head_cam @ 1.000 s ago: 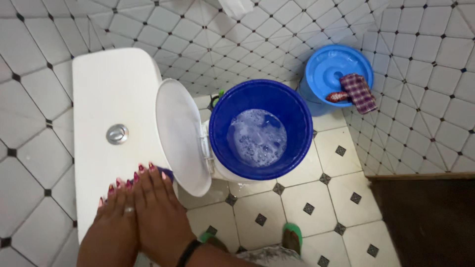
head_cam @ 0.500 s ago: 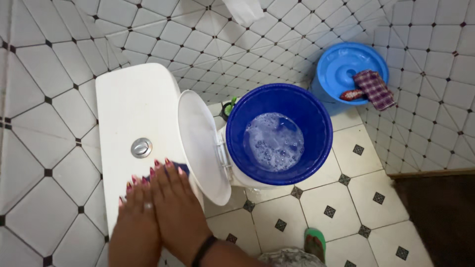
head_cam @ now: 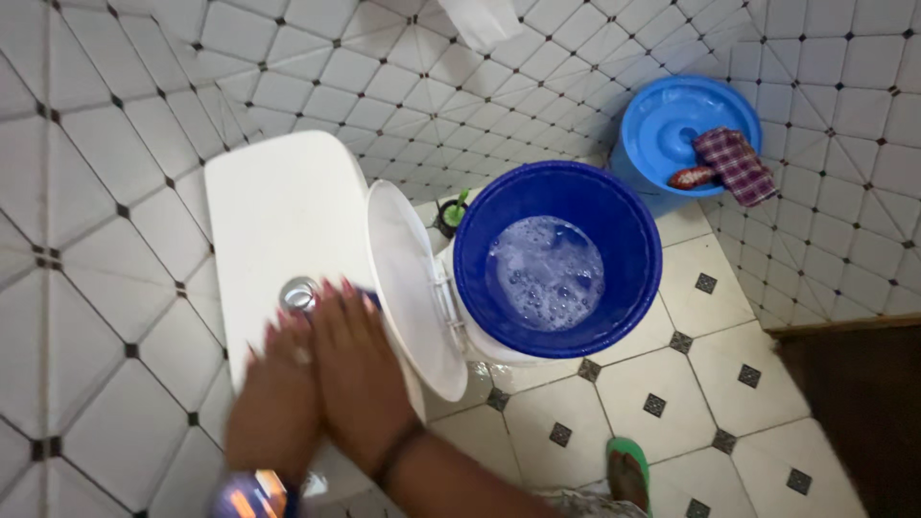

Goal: The person wipes the toilet tank, lid, seat, and rim with a cloth before rinsing the toilet and their hands with water from a bucket.

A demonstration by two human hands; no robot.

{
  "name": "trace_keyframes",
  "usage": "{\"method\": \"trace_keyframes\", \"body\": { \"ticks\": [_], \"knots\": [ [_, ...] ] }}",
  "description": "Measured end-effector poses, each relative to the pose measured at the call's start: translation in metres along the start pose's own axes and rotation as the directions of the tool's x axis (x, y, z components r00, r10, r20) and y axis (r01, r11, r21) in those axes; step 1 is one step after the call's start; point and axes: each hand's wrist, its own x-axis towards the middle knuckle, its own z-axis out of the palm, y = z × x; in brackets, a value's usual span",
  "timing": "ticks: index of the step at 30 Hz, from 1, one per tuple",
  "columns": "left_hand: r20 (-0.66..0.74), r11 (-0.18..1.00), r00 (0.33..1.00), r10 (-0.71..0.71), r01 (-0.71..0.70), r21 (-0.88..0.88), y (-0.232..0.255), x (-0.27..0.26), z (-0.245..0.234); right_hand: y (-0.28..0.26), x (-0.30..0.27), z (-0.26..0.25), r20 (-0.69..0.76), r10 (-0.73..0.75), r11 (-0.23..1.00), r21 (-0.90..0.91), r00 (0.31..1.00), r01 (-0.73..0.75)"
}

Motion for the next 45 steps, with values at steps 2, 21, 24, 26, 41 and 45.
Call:
{"method": "trace_keyframes", "body": {
  "ticks": [2,21,24,26,41,45],
  "knots": [
    [-0.026,0.994,0.999,0.023,-0.020,0.110,0.019,-0.021,-0.001,-0.002,-0.035,-0.018,-0.028,-0.053,0.999,0.012,0.998,0.053],
    [-0.090,0.991,0.993,0.080,-0.089,-0.103,-0.105,0.153,0.024,0.016,0.155,0.081,-0.130,0.177,0.963,-0.181,0.976,-0.199],
    [-0.108,0.977,0.991,0.073,-0.093,-0.192,-0.121,0.189,0.029,0.024,0.188,0.093,-0.102,0.183,0.943,-0.262,0.978,-0.204],
    [-0.167,0.954,0.984,0.060,-0.105,-0.280,-0.127,0.206,0.030,0.029,0.202,0.095,-0.183,0.149,0.939,-0.281,0.972,-0.197],
    [-0.266,0.618,0.873,-0.409,0.051,-0.784,-0.048,0.104,-0.017,0.027,0.212,0.067,-0.046,-0.081,0.980,-0.187,0.996,0.071],
    [-0.176,0.587,0.860,-0.479,0.165,-0.793,-0.044,0.106,-0.041,0.017,0.246,0.069,0.068,-0.020,0.956,-0.292,0.997,0.039]
  ]
}}
